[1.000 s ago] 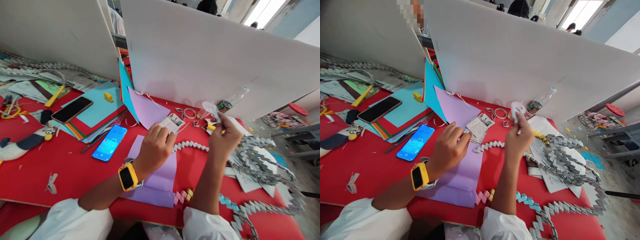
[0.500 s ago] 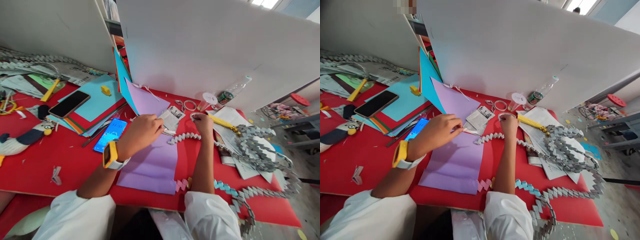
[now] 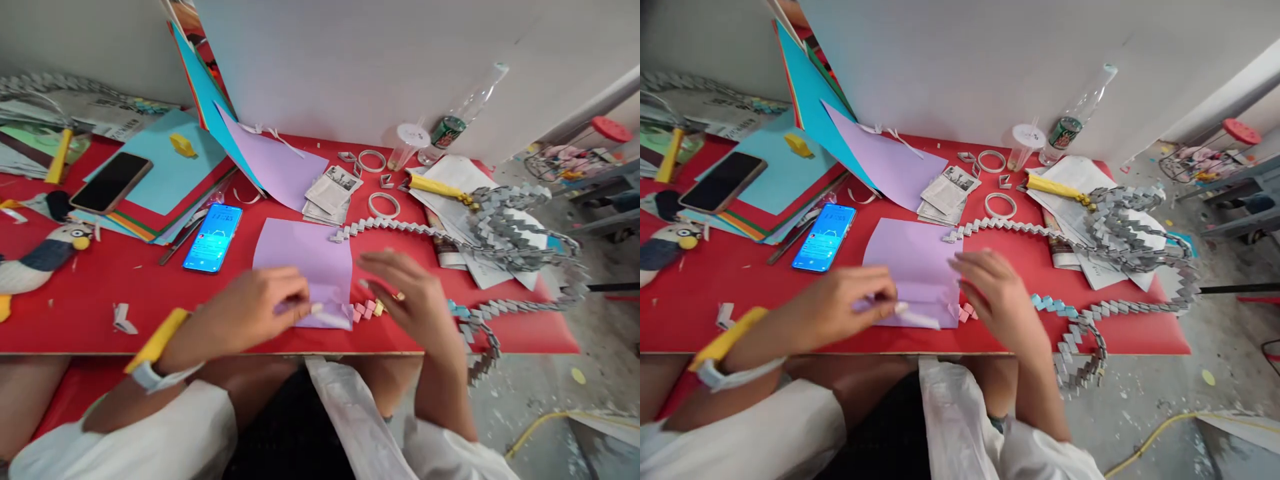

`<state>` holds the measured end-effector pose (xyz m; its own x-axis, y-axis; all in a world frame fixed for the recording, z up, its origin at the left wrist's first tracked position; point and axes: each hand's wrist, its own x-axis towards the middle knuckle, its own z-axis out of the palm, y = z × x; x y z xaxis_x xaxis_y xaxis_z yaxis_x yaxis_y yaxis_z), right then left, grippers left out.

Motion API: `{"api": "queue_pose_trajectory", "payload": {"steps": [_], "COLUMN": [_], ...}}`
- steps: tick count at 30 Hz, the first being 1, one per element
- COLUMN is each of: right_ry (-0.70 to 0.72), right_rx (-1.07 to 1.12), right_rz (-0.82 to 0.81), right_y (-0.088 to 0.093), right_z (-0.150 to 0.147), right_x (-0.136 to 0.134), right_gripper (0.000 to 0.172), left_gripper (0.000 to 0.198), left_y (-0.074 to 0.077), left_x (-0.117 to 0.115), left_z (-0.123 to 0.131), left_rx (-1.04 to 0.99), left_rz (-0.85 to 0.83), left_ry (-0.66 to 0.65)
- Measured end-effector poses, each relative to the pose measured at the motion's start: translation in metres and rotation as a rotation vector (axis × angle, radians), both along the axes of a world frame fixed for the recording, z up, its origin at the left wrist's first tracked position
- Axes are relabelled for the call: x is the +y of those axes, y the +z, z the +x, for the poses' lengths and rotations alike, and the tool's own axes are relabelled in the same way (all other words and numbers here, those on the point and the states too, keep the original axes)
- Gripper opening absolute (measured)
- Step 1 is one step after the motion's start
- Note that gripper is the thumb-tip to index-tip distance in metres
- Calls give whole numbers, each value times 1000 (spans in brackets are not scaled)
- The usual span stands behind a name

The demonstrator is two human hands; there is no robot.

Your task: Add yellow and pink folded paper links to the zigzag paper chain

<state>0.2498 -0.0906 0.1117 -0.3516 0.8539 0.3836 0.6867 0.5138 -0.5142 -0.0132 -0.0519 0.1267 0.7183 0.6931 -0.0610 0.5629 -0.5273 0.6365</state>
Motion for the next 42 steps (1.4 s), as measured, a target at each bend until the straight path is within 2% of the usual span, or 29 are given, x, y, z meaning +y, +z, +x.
{"api": "queue_pose_trajectory", "payload": {"steps": [2,4,6,8,10,15,19,24,28,33,37,39,42], "right_ry": [-31,-137,-198,-243,-264,-248,-272,-257,-253,-255,-234,-215,-174], "right_rx": [102,174,155,137,128,6,-67,-10,39,66,107,142,231], "right_rz": [46,91,67,31,13,79,72,6,-25,-114,-154,-193,-269], "right_y": [-46,-86,-112,-123,-126,-128,-128,-127,-128,-129,-129,-128,-126], "right_z": [-2,-3,-5,-8,-11,-18,-21,-21,-20,-17,-15,-14,-12], "right_x": [-32,-57,-74,-81,-80,-71,-71,-70,-70,-68,-68,-67,-66], "right_gripper": [35,39,44,46,45,39,35,24,17,36,38,42,40], "left_gripper": [21,21,22,22,19,16,19,16,14,20,27,23,15], "left_y": [-31,-58,-75,-80,-76,-55,-53,-60,-52,-41,-43,-45,-47], "left_x": [-22,-38,-46,-49,-51,-68,-74,-52,-45,-48,-51,-55,-64], "left_z": [2,4,4,6,8,13,19,33,32,18,25,31,37], "left_rx": [-9,-31,-72,-97,-61,92,166,95,138,156,133,158,132], "left_rz": [-249,-363,-370,-322,-263,-151,-64,-214,-345,-379,-336,-315,-386], "left_ry": [-15,43,124,221,291,312,342,284,143,115,61,11,-69]}}
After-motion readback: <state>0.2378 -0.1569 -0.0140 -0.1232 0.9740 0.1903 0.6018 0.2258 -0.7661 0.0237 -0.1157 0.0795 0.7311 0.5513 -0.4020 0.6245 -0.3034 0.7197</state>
